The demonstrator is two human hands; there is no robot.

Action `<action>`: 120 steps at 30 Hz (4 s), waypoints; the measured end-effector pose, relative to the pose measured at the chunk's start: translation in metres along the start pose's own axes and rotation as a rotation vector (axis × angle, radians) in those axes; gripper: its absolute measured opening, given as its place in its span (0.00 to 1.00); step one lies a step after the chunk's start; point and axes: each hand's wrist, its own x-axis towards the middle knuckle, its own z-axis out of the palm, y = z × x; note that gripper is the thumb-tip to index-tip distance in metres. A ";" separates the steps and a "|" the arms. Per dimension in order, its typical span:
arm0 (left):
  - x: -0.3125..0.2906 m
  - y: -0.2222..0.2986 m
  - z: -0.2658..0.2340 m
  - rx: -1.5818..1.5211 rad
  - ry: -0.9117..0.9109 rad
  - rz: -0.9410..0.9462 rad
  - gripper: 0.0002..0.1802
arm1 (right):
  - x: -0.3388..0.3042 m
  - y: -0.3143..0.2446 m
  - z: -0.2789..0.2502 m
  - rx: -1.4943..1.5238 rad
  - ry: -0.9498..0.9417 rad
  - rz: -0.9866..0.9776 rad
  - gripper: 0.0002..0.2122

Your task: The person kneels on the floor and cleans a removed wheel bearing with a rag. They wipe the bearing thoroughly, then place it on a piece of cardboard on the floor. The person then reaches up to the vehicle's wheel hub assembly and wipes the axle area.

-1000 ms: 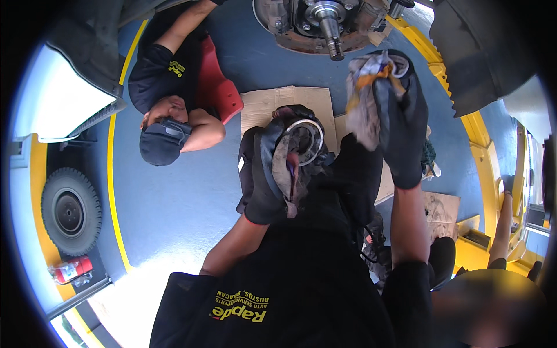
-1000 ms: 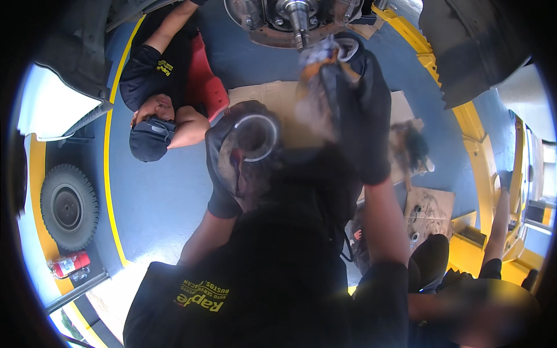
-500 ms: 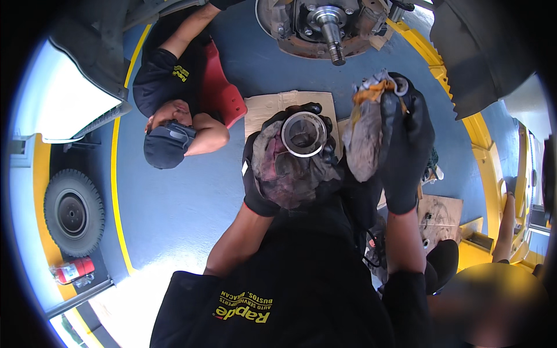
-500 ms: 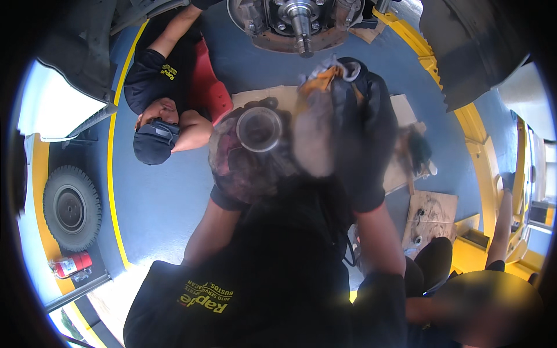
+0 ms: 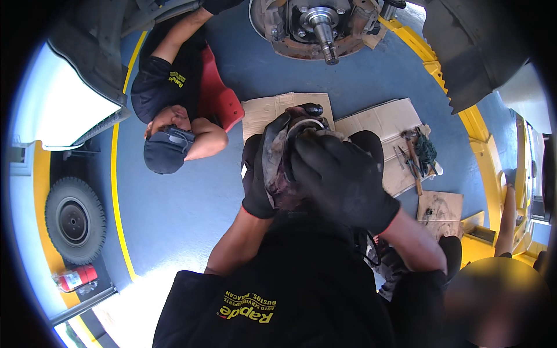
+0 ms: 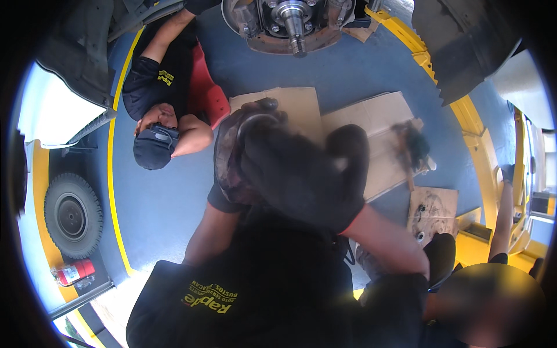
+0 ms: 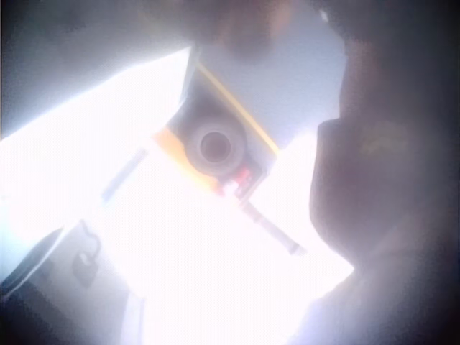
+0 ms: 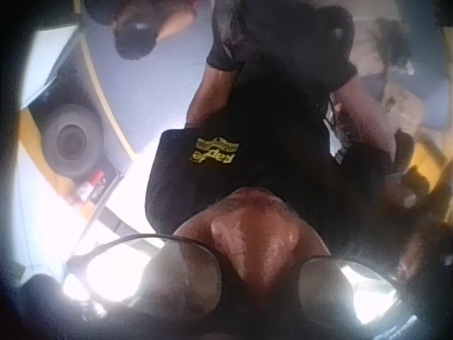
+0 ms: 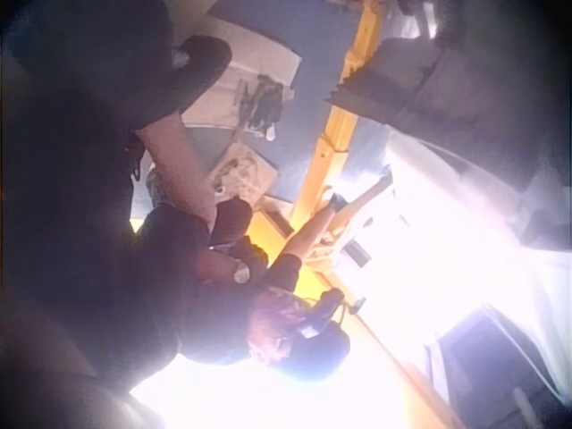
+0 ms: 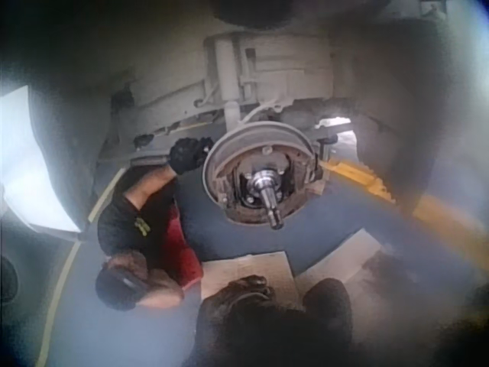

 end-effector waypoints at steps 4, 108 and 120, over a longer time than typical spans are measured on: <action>0.005 0.000 -0.005 0.257 -0.095 0.105 0.27 | -0.007 0.031 -0.011 0.032 -0.039 -0.123 0.17; 0.008 0.004 0.024 0.436 0.032 0.266 0.31 | -0.004 0.006 -0.001 0.596 0.251 0.480 0.14; 0.009 0.004 0.010 0.671 -0.039 0.292 0.31 | -0.026 0.039 -0.012 0.087 -0.314 -0.093 0.20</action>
